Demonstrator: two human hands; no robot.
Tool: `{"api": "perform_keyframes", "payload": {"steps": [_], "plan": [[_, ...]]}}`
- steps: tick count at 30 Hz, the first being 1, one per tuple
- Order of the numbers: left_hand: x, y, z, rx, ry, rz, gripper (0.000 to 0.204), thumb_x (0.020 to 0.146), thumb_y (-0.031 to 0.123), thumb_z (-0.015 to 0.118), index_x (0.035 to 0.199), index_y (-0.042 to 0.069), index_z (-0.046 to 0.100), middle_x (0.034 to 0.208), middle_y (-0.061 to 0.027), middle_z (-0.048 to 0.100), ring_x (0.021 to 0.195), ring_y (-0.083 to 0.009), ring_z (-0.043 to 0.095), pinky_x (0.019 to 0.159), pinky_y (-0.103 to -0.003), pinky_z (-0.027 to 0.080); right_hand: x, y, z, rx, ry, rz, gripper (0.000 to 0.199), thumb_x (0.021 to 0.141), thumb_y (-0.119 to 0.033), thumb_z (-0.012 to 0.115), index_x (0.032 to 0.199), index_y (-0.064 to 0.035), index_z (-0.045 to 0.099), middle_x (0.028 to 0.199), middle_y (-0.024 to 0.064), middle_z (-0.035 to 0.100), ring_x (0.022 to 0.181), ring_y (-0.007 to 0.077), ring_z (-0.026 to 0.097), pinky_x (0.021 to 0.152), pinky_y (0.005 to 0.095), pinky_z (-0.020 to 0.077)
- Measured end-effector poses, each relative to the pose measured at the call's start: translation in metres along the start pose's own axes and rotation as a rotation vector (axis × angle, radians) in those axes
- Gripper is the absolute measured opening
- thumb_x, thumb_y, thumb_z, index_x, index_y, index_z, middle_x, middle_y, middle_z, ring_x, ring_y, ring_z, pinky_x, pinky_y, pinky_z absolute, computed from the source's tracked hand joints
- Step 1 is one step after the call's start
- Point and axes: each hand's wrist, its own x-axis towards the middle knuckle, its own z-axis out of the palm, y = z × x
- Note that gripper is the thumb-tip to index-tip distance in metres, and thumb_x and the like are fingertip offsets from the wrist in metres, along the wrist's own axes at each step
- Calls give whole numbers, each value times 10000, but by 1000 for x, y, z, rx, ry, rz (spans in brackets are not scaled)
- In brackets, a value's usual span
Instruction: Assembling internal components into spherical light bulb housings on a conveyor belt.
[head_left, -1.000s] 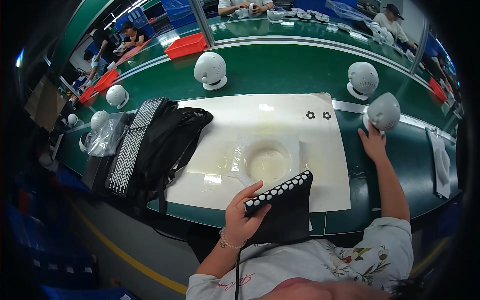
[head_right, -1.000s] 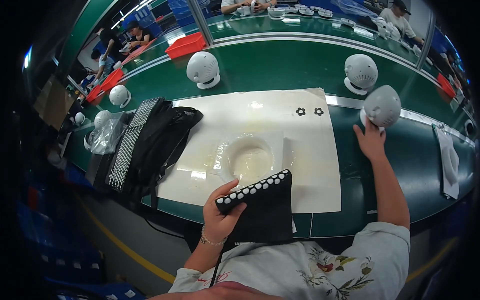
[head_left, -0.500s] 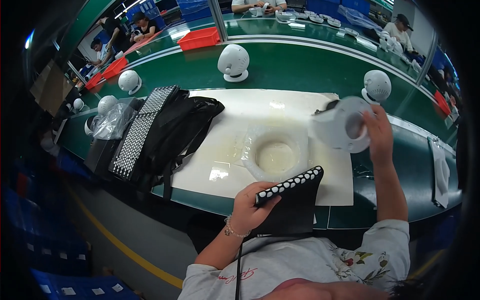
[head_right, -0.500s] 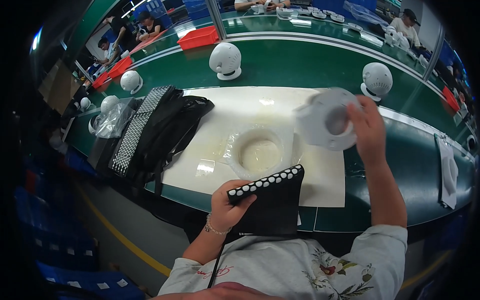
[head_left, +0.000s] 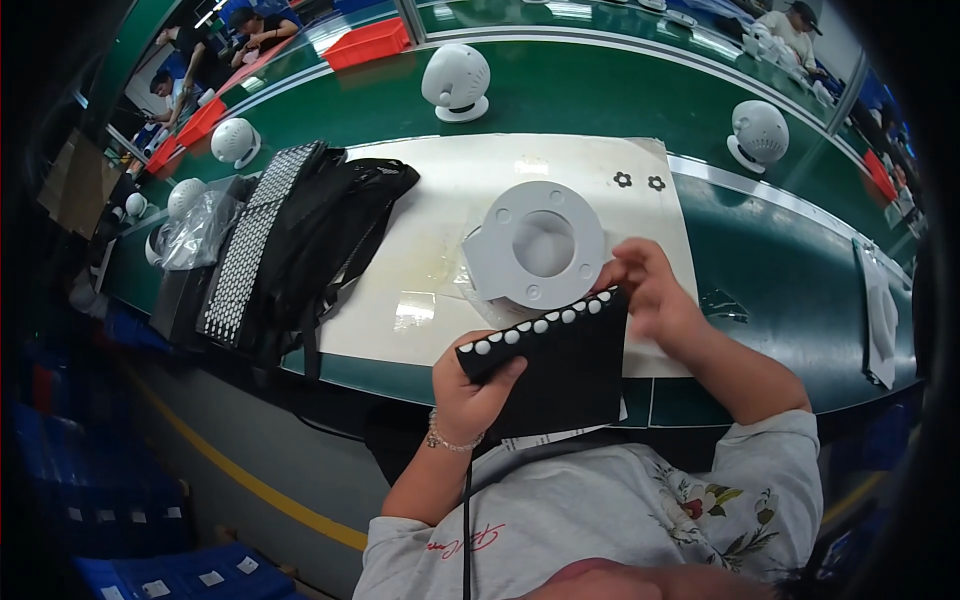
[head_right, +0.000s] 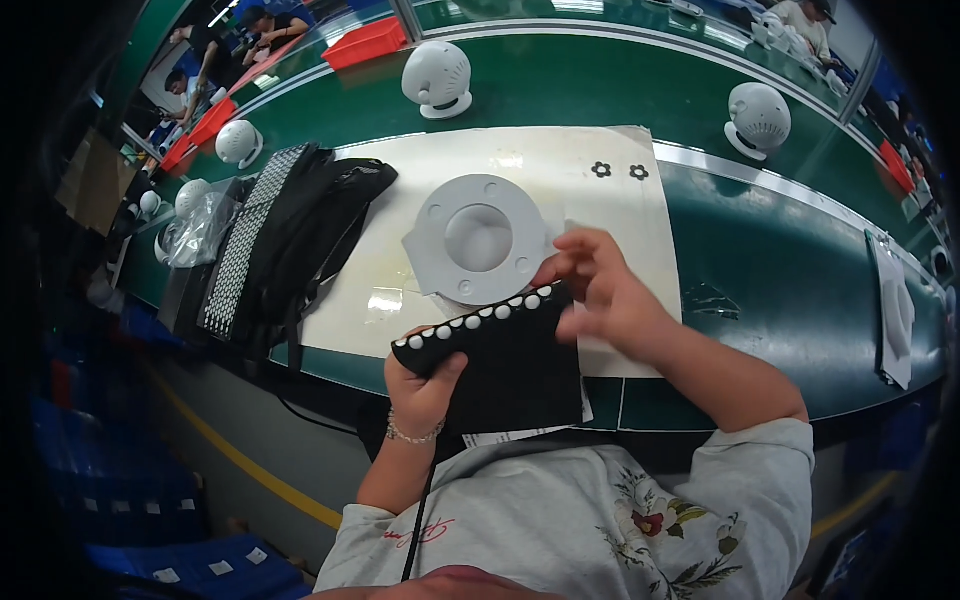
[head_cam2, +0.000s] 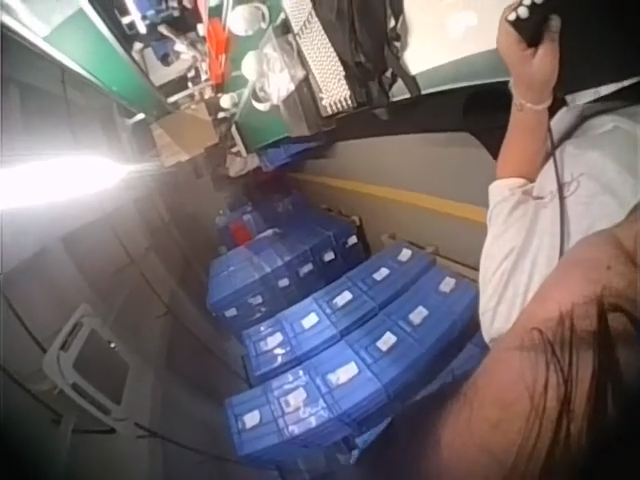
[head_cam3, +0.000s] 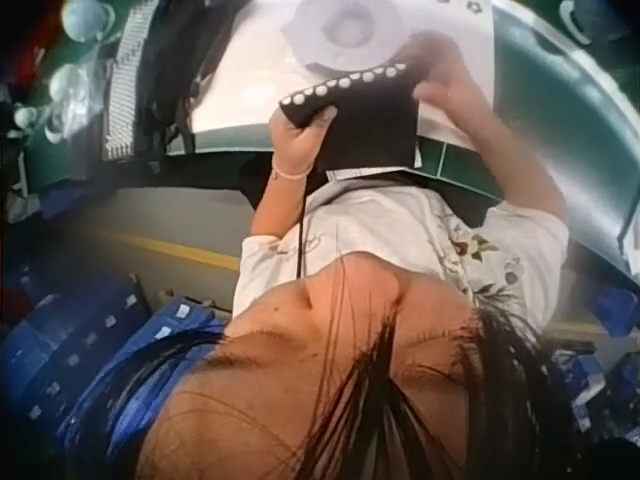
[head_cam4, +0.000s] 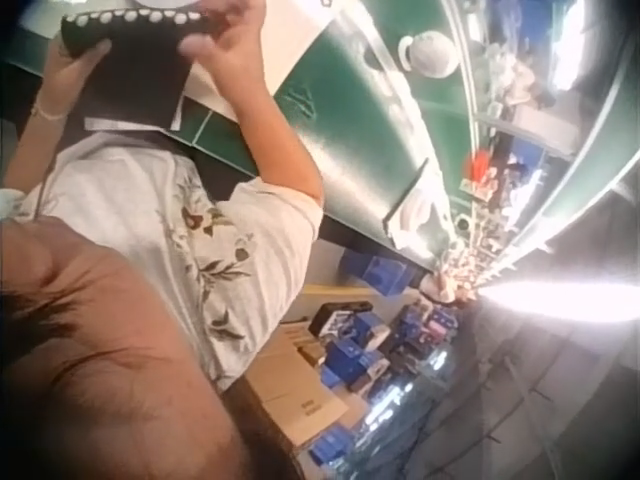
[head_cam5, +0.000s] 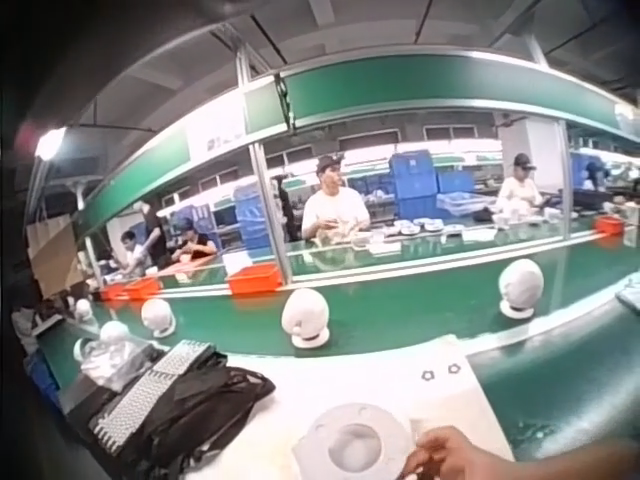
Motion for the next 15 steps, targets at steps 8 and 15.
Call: {"api": "perform_keyframes", "payload": {"steps": [8,15], "plan": [[7,5,-2,-193,-70,-178,243,703,-75,634,931,-21,569,844,-42,602,762,-88,545,669,-215,443,-13,-1,1,-506,32,89,530,716,10,659,1143,-90,360,964,58,464,870,130,516,749,244,434],[2,2,-2,-147,-13,-85,155,701,-90,637,828,-9,598,682,19,554,591,-36,458,524,-180,370,-4,-19,-12,-30,29,390,314,778,-70,617,1042,-69,446,1000,91,555,884,125,542,795,261,430]]}}
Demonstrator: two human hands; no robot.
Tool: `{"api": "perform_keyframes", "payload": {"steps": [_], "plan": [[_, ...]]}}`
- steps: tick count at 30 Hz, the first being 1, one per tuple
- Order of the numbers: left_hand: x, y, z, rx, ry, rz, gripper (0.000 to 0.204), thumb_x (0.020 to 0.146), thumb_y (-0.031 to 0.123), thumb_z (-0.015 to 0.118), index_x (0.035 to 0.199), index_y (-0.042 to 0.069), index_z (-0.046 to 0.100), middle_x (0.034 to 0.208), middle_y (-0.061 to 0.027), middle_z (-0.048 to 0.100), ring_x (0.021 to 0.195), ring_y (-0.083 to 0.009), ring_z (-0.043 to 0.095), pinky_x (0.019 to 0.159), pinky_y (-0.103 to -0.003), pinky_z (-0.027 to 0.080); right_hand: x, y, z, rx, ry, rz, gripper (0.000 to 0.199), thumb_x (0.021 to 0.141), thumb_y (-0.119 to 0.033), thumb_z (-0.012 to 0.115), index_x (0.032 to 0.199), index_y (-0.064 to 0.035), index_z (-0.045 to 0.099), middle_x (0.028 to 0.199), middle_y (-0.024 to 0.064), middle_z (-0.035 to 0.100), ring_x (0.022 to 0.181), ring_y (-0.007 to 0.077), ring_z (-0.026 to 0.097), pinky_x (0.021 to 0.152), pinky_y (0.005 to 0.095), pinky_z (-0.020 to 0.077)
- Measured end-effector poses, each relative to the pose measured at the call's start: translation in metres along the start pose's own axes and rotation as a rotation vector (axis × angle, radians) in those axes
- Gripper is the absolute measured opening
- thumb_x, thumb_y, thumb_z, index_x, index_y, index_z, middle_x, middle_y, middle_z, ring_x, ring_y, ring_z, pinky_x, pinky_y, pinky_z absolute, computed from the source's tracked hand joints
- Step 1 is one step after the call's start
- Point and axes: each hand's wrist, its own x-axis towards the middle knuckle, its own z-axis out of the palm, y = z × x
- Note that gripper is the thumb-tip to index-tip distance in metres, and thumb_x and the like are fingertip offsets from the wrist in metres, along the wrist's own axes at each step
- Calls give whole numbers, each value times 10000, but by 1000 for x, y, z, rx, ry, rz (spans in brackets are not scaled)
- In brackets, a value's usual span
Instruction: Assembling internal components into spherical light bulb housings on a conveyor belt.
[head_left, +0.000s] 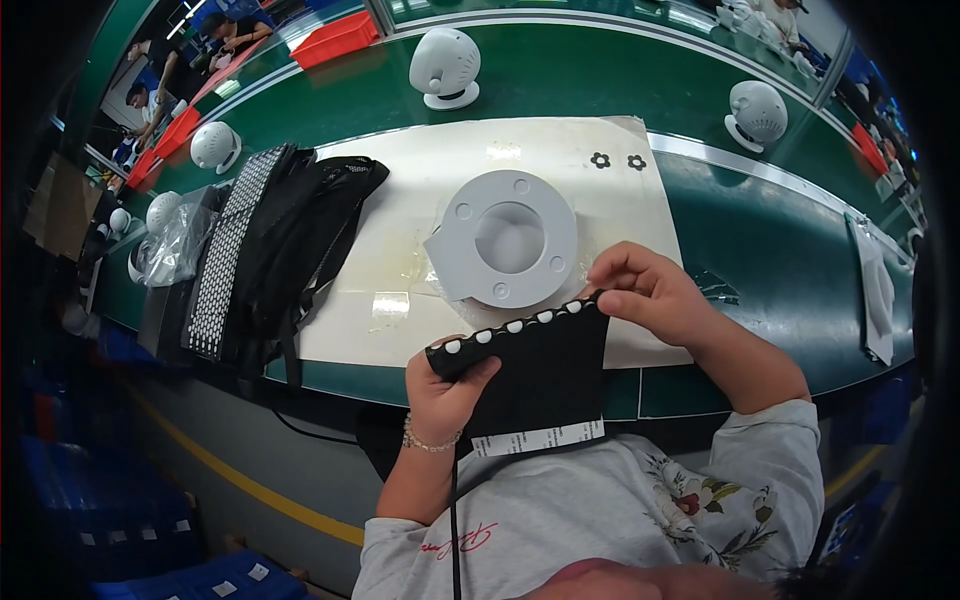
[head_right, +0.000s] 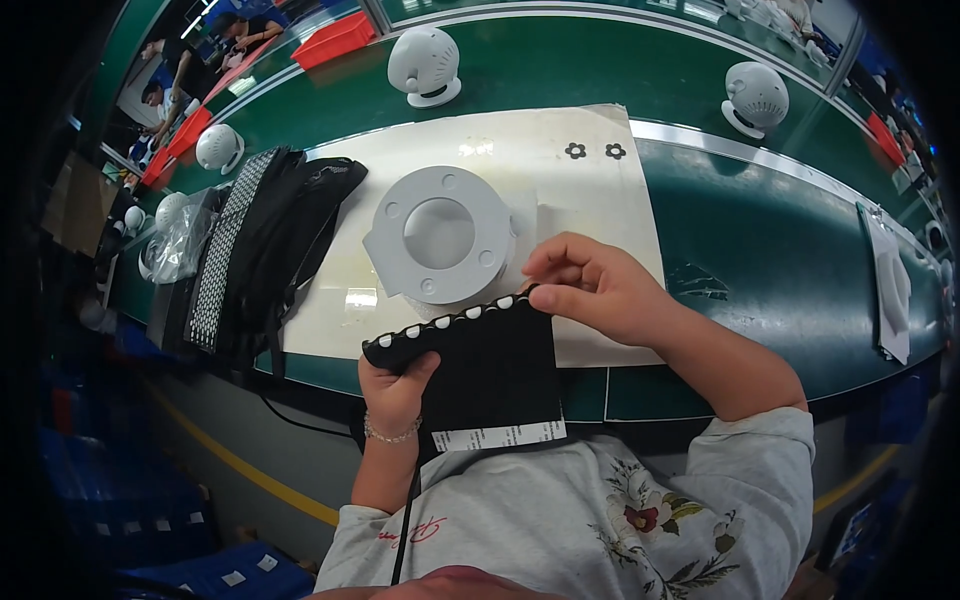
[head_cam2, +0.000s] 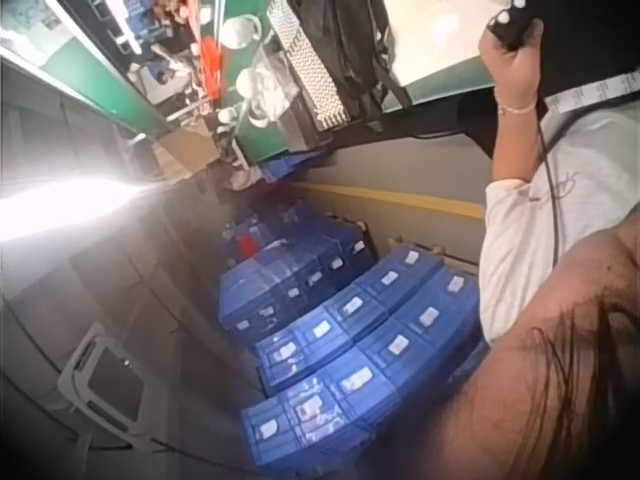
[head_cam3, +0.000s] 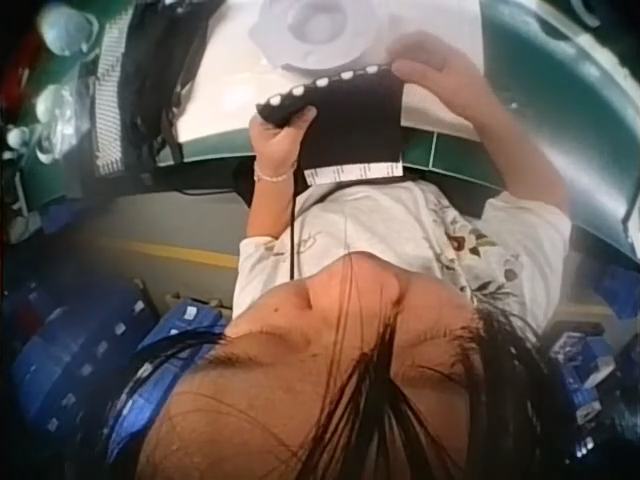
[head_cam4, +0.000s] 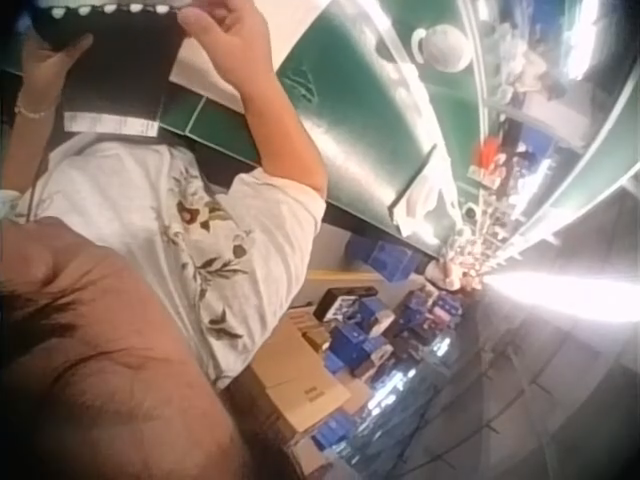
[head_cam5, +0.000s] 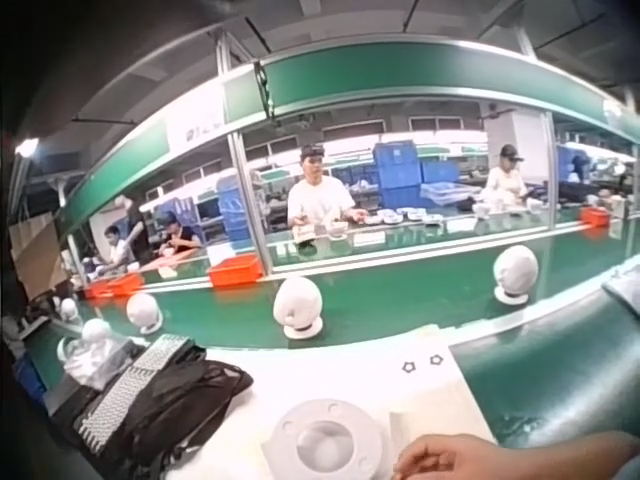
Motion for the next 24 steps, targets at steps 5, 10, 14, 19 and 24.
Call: {"api": "perform_keyframes", "payload": {"steps": [5,10,14,19,24], "plan": [[0,0,0,43,10,-1,157,700,-80,646,834,-10,603,655,28,537,572,-32,441,508,-178,354,1,-1,6,17,112,-12,169,772,-43,612,907,-43,510,1000,106,571,915,162,552,807,284,437],[1,2,2,37,16,-4,153,699,-72,651,832,-14,604,662,22,547,576,-33,450,513,-177,361,4,2,8,-718,137,-739,264,679,47,662,878,-57,524,876,85,586,894,248,561,764,308,447],[0,2,1,54,17,-24,142,699,-69,649,823,-13,607,665,21,554,584,-36,459,521,-180,372,2,0,9,-973,123,-842,373,659,72,663,959,-73,497,843,71,579,843,242,556,719,328,447],[1,3,3,112,-1,15,128,690,-63,657,795,-19,597,645,18,550,575,-38,458,521,-182,377,6,7,22,-712,119,-862,585,640,122,628,1119,-109,383,894,77,560,777,228,549,649,307,441],[0,3,0,176,-20,-7,144,659,-49,675,765,-27,581,624,-4,545,561,-46,462,516,-190,382,6,-3,29,-894,-13,-962,590,651,160,574,1134,-106,364,871,94,519,733,212,544,636,277,439]]}}
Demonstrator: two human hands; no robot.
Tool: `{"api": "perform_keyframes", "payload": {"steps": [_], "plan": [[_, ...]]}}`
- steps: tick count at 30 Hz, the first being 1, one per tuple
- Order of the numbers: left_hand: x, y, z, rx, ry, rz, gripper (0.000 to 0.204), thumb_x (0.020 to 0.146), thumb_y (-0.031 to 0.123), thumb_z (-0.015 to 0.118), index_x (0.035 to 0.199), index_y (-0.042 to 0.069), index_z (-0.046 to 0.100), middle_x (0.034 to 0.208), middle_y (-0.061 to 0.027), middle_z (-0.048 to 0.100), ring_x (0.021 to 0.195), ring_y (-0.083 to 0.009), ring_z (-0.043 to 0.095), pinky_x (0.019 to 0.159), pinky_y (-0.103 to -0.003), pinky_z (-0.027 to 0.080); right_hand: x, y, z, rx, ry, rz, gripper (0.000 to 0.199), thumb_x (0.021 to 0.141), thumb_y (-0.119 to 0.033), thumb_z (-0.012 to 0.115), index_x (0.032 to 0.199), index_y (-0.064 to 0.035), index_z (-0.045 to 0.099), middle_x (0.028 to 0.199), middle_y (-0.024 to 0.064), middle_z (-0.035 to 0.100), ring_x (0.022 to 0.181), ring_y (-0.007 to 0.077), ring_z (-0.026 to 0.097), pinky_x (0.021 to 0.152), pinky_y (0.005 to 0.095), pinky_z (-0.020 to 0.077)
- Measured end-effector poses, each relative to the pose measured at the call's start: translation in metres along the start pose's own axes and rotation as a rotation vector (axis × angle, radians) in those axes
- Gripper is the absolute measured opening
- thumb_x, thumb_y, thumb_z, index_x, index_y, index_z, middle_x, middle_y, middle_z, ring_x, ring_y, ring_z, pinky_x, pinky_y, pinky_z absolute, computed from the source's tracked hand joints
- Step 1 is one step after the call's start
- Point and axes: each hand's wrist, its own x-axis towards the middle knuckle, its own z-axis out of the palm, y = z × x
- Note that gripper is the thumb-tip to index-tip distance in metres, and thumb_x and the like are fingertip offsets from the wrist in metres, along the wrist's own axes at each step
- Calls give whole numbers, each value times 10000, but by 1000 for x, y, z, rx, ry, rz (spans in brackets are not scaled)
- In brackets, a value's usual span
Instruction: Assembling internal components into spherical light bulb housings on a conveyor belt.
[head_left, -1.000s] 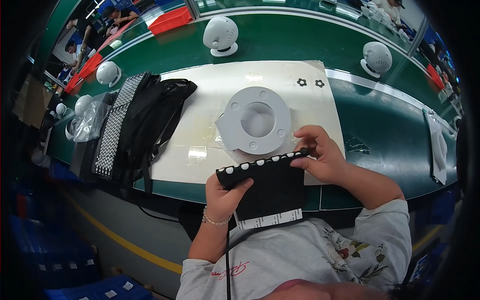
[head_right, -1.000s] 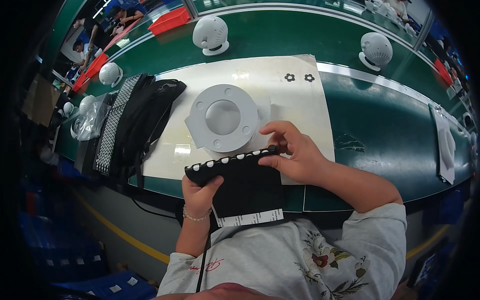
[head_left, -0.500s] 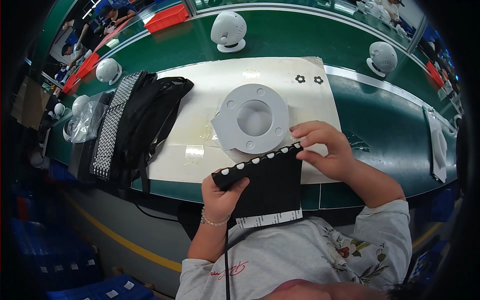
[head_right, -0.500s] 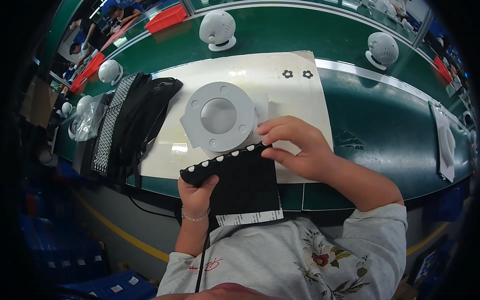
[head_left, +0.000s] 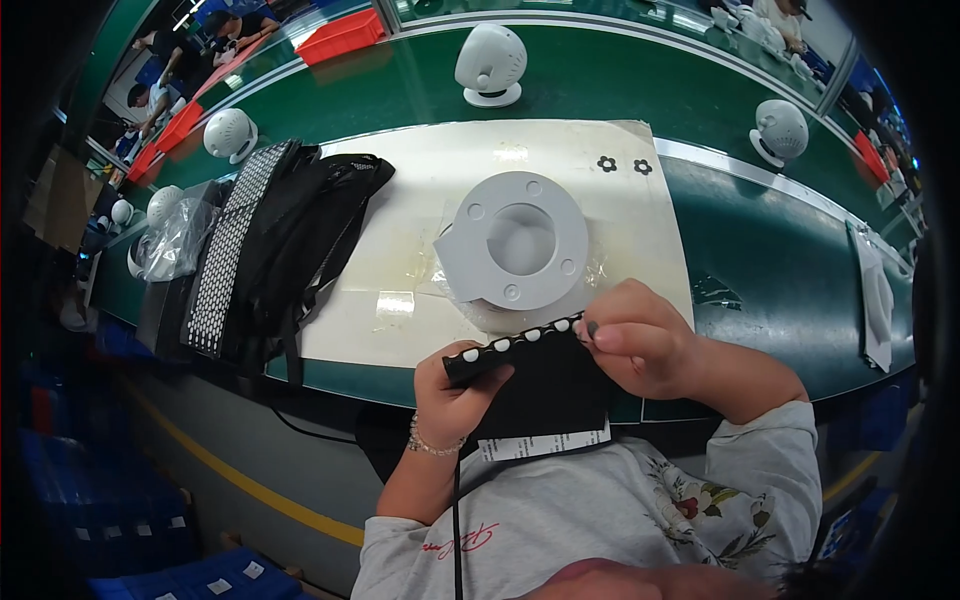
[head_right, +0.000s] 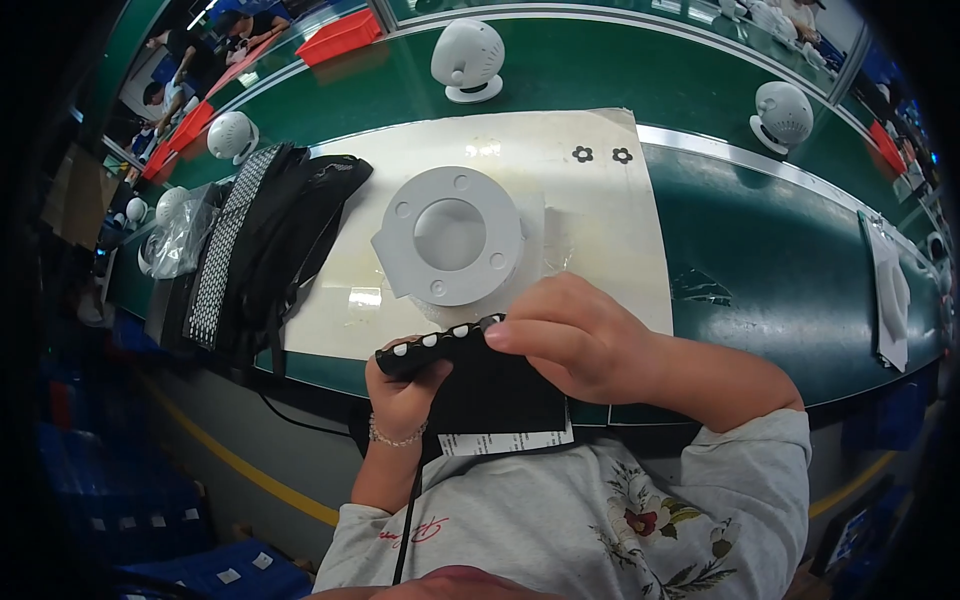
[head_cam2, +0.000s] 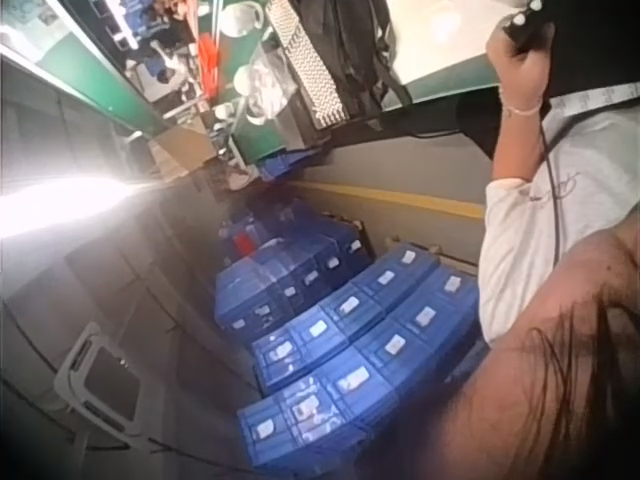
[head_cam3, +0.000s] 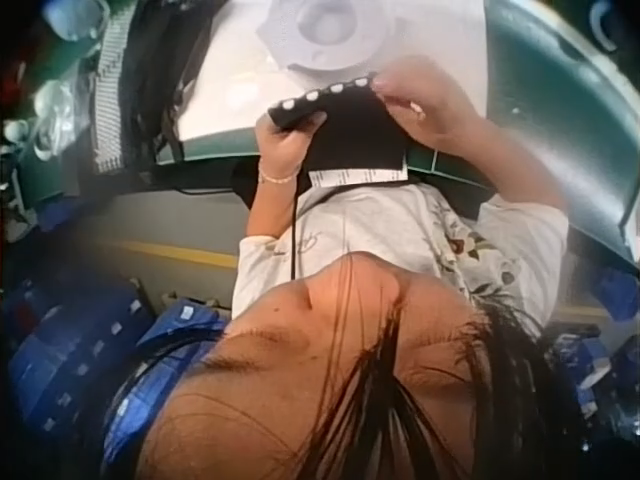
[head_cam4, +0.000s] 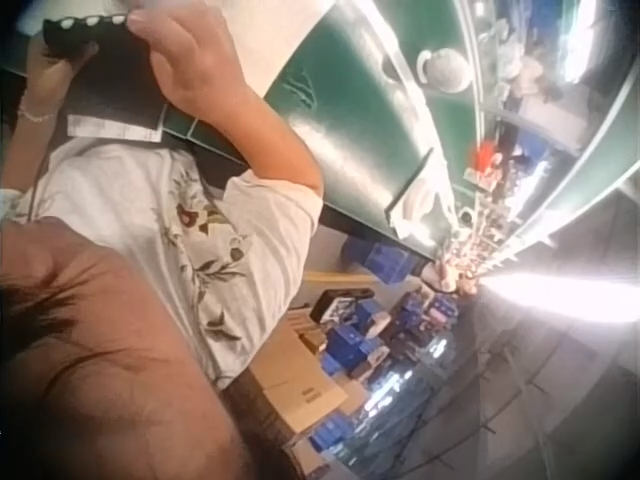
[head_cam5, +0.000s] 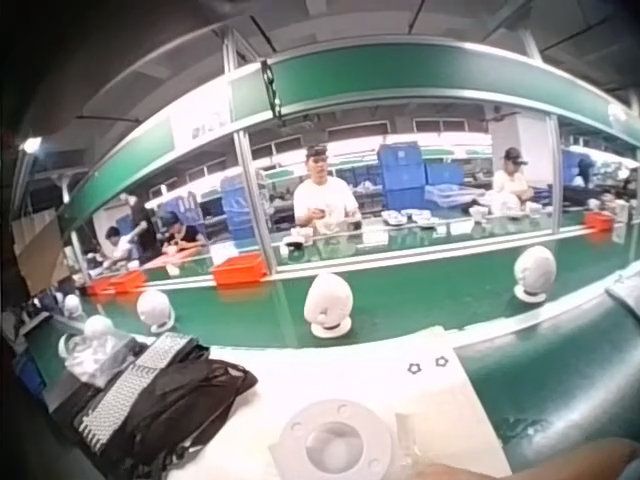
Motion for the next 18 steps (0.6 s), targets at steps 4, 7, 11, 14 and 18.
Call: {"api": "perform_keyframes", "payload": {"steps": [4,7,11,14,18], "plan": [[-1,-1,4,-52,60,23,135,658,-40,677,748,-26,578,613,-8,543,548,-52,461,510,-195,380,11,6,-4,174,79,118,575,674,157,553,1147,-98,349,910,96,483,759,173,530,653,276,442],[3,2,6,-29,85,21,120,666,-35,673,733,-24,575,599,-8,538,540,-55,458,504,-194,374,33,6,-14,215,79,177,594,685,156,542,1174,-106,329,947,105,463,802,166,527,682,285,449],[1,1,2,-9,78,19,116,672,-28,674,727,-20,572,585,-1,522,527,-53,439,491,-196,365,35,3,-16,269,45,166,661,683,160,535,1227,-123,288,995,131,453,837,187,537,697,295,459],[1,3,3,-12,70,17,115,672,-30,673,725,-20,572,580,4,513,523,-50,427,484,-196,359,25,1,-16,258,-19,131,683,679,156,541,1240,-130,277,1031,145,446,821,192,545,679,305,466],[3,4,5,-29,69,38,113,670,-37,669,721,-25,569,581,1,509,523,-47,424,478,-195,354,19,2,-11,-6,-41,15,681,644,142,577,1203,-137,306,941,127,496,776,206,565,640,311,468]]}}
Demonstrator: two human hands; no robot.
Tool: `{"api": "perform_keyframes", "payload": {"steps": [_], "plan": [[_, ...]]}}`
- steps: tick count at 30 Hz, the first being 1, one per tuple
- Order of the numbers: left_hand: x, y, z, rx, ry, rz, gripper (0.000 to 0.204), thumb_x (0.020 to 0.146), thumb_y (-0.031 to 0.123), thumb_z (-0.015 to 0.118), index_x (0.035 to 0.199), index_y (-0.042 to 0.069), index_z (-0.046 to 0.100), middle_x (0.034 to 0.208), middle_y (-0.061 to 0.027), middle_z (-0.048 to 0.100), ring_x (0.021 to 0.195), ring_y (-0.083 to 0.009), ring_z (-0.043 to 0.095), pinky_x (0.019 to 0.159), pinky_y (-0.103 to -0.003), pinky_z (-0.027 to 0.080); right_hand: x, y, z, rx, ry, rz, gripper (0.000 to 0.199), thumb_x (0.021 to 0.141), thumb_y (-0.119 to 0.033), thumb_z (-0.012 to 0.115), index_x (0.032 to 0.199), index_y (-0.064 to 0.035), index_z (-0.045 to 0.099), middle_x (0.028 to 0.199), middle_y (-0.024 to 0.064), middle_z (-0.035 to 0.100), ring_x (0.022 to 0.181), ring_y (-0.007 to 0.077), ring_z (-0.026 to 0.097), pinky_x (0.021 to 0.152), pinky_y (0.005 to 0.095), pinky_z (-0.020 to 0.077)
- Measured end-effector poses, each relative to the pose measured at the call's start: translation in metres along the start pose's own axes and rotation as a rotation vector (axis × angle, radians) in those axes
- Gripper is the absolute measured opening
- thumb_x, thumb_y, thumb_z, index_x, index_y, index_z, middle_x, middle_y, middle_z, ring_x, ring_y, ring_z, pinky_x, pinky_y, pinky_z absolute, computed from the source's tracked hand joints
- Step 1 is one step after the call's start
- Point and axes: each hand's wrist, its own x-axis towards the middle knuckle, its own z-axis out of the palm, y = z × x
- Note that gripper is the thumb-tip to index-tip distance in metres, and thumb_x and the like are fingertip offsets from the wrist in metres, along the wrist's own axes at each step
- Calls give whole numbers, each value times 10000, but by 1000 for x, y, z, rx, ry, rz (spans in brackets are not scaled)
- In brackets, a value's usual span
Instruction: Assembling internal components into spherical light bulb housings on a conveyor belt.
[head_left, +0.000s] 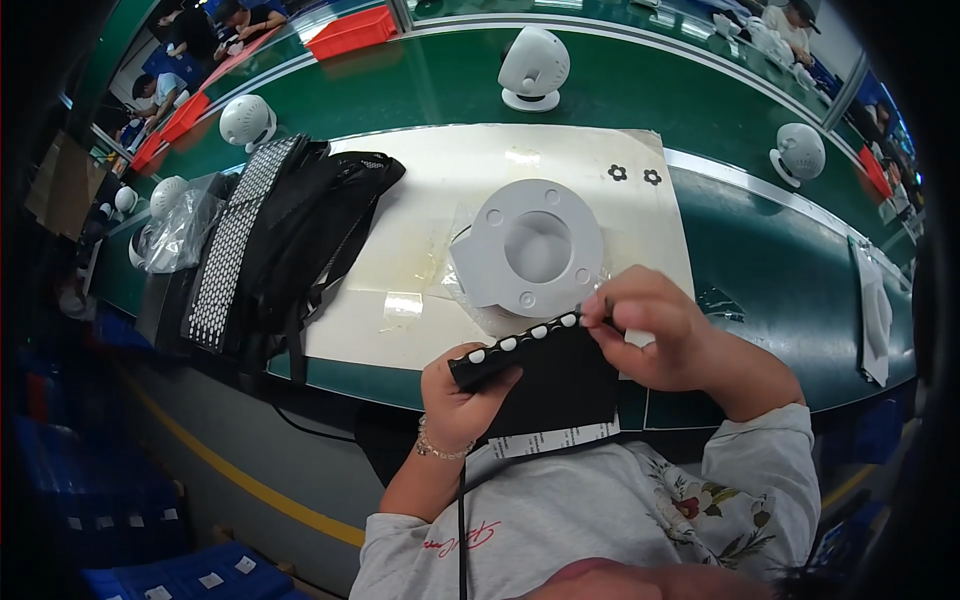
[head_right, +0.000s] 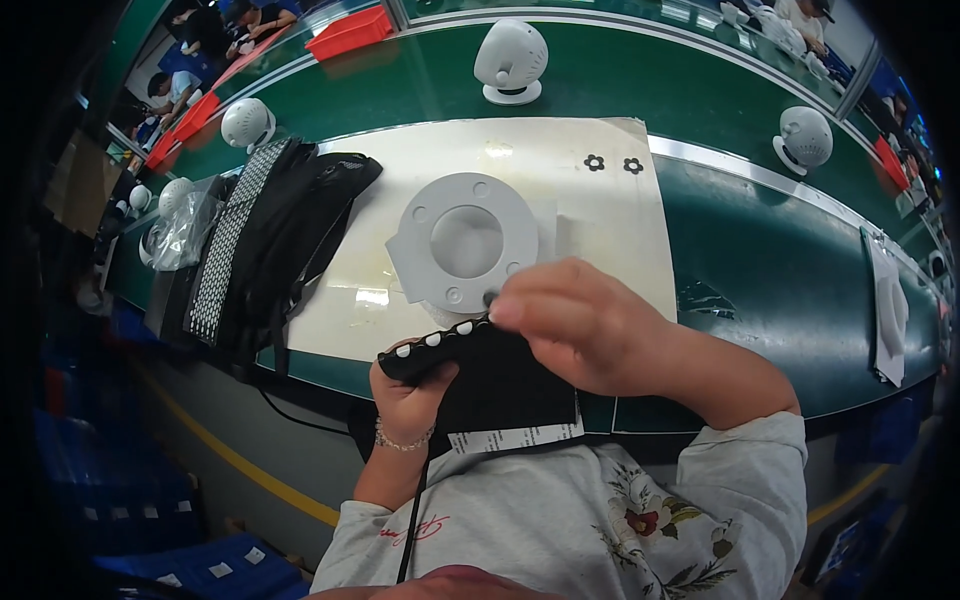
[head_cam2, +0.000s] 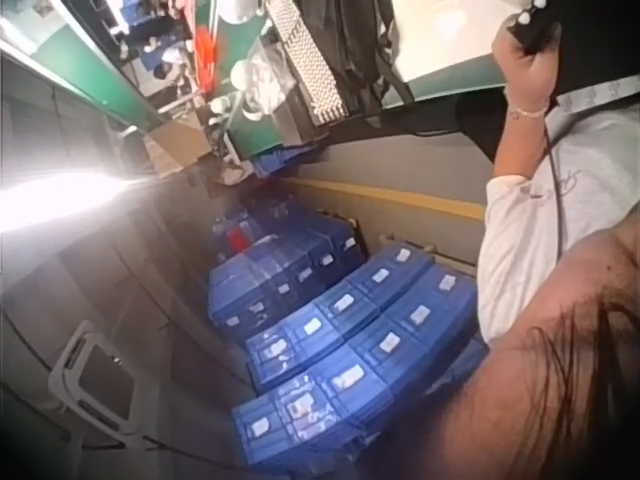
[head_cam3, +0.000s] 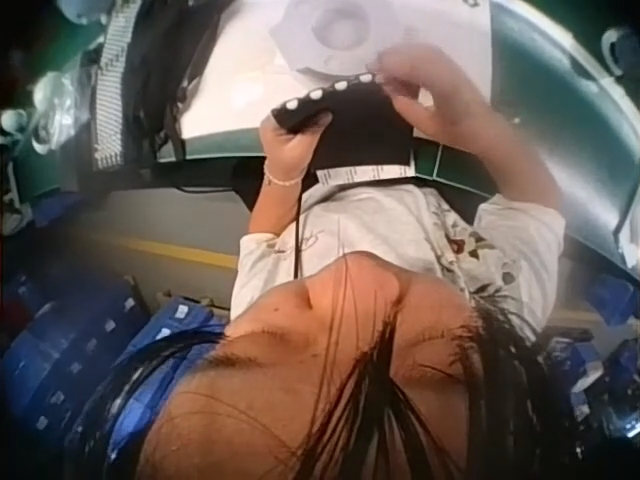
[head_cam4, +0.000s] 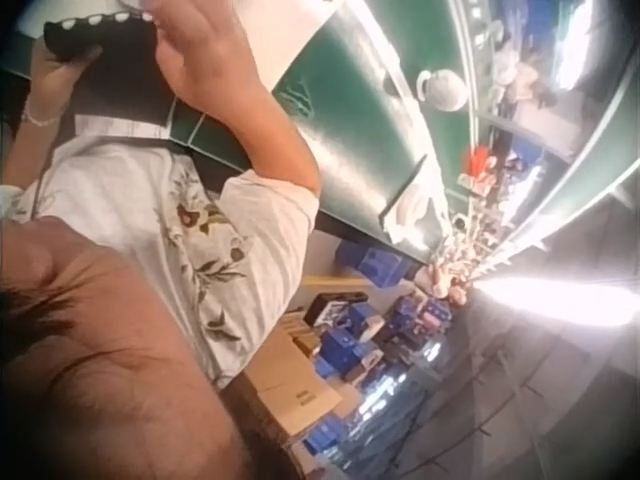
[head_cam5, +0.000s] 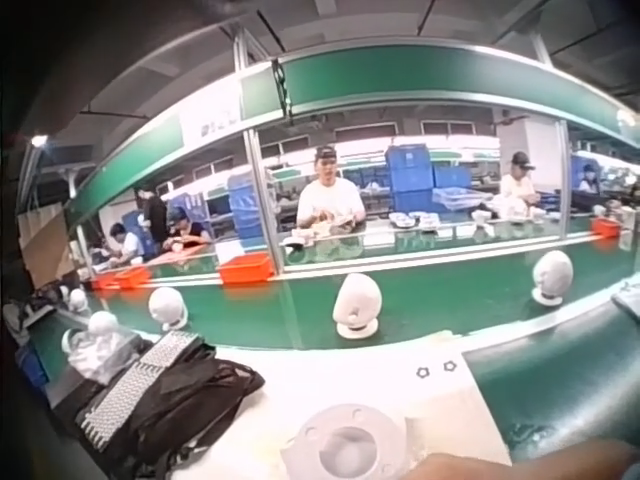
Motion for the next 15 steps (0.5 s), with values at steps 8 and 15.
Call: {"api": "perform_keyframes", "payload": {"steps": [8,15], "plan": [[0,8,-4,130,-119,106,162,651,-38,680,774,-9,579,769,-73,562,649,-125,540,599,-232,421,27,14,-14,118,83,-17,770,681,151,578,1285,-118,182,883,78,488,719,136,512,572,232,432],[13,1,3,179,-204,418,183,643,-15,693,766,-9,558,1311,-233,301,808,-220,606,682,-281,492,54,41,-5,388,213,519,710,738,76,511,1323,-141,171,995,86,435,828,131,495,744,271,427]]}}
